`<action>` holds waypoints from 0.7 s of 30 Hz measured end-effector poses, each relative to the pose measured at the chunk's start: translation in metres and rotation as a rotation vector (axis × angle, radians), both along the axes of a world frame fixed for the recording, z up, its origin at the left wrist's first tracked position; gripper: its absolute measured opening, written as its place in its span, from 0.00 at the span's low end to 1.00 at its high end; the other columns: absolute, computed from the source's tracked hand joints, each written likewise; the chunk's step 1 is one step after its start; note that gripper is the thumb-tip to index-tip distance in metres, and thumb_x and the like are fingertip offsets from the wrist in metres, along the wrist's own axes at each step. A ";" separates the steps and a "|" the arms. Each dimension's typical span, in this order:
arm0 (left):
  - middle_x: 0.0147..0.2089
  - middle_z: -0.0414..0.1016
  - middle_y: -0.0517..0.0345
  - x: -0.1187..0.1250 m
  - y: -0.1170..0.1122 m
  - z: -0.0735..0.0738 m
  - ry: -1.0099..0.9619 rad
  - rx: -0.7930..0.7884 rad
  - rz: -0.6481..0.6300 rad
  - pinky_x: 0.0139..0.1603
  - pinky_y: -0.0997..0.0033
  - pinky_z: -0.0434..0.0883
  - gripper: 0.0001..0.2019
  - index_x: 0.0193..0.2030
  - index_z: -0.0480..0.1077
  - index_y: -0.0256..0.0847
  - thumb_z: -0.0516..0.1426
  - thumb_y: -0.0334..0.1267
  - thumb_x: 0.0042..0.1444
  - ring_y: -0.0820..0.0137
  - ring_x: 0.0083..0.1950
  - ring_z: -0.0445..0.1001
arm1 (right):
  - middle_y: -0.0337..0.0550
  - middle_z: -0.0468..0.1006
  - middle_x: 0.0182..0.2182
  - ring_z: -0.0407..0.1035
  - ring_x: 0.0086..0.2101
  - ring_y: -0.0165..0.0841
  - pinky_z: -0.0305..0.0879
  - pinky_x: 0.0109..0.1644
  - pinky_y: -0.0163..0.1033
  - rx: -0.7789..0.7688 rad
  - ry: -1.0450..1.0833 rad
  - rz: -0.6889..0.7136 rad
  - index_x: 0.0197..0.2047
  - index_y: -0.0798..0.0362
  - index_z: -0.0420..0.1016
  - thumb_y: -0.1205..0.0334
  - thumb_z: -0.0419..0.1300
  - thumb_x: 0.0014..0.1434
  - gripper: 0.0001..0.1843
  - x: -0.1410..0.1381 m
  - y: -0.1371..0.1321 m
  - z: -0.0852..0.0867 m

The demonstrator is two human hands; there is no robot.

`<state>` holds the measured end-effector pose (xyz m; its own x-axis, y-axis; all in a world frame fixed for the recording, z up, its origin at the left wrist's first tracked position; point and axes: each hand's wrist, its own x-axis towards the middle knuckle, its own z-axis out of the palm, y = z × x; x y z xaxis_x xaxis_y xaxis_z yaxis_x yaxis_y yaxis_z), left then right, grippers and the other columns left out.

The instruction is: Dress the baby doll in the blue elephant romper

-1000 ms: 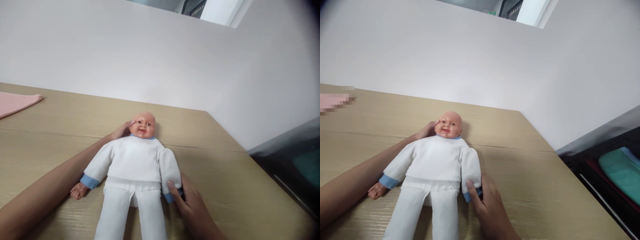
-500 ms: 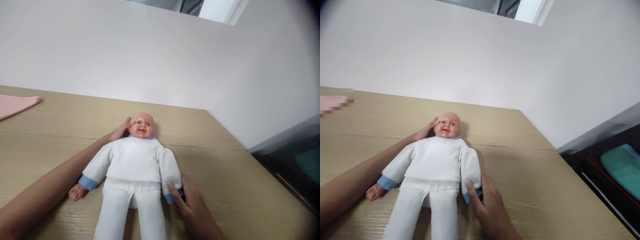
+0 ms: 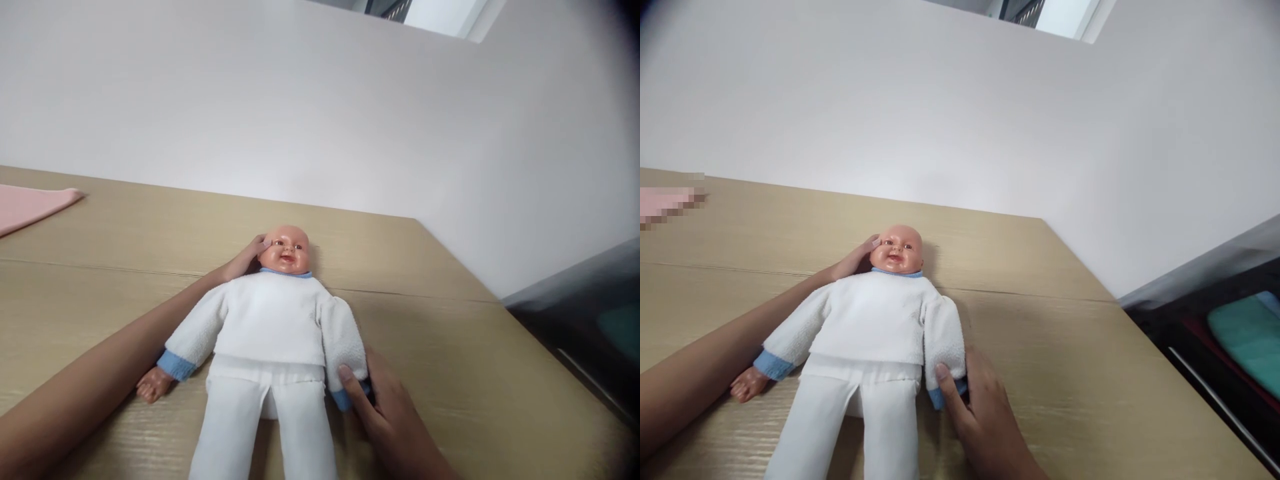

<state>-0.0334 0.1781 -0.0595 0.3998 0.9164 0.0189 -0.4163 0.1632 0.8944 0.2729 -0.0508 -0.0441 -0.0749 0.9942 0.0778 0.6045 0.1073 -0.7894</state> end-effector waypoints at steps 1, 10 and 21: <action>0.65 0.86 0.47 0.000 0.000 0.000 0.007 0.002 0.014 0.76 0.47 0.70 0.22 0.59 0.81 0.45 0.70 0.57 0.68 0.45 0.72 0.78 | 0.52 0.88 0.52 0.82 0.53 0.57 0.79 0.59 0.59 0.003 -0.001 0.000 0.58 0.43 0.84 0.33 0.59 0.76 0.26 0.000 0.000 0.000; 0.64 0.86 0.48 0.000 0.003 -0.003 -0.008 0.007 0.011 0.78 0.49 0.68 0.23 0.59 0.82 0.44 0.71 0.57 0.68 0.47 0.71 0.79 | 0.52 0.88 0.52 0.82 0.52 0.57 0.78 0.58 0.59 0.002 0.012 0.007 0.60 0.43 0.84 0.33 0.59 0.76 0.27 0.000 0.002 0.000; 0.57 0.90 0.46 -0.003 0.008 -0.007 -0.043 -0.009 -0.041 0.76 0.48 0.72 0.23 0.61 0.82 0.41 0.71 0.54 0.67 0.46 0.66 0.83 | 0.53 0.88 0.51 0.81 0.51 0.57 0.76 0.58 0.60 -0.005 -0.003 0.027 0.58 0.46 0.84 0.33 0.58 0.76 0.28 -0.001 0.002 0.003</action>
<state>-0.0363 0.1858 -0.0660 0.4356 0.8997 0.0285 -0.4474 0.1889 0.8742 0.2723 -0.0490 -0.0407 -0.1021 0.9921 0.0723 0.6040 0.1196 -0.7880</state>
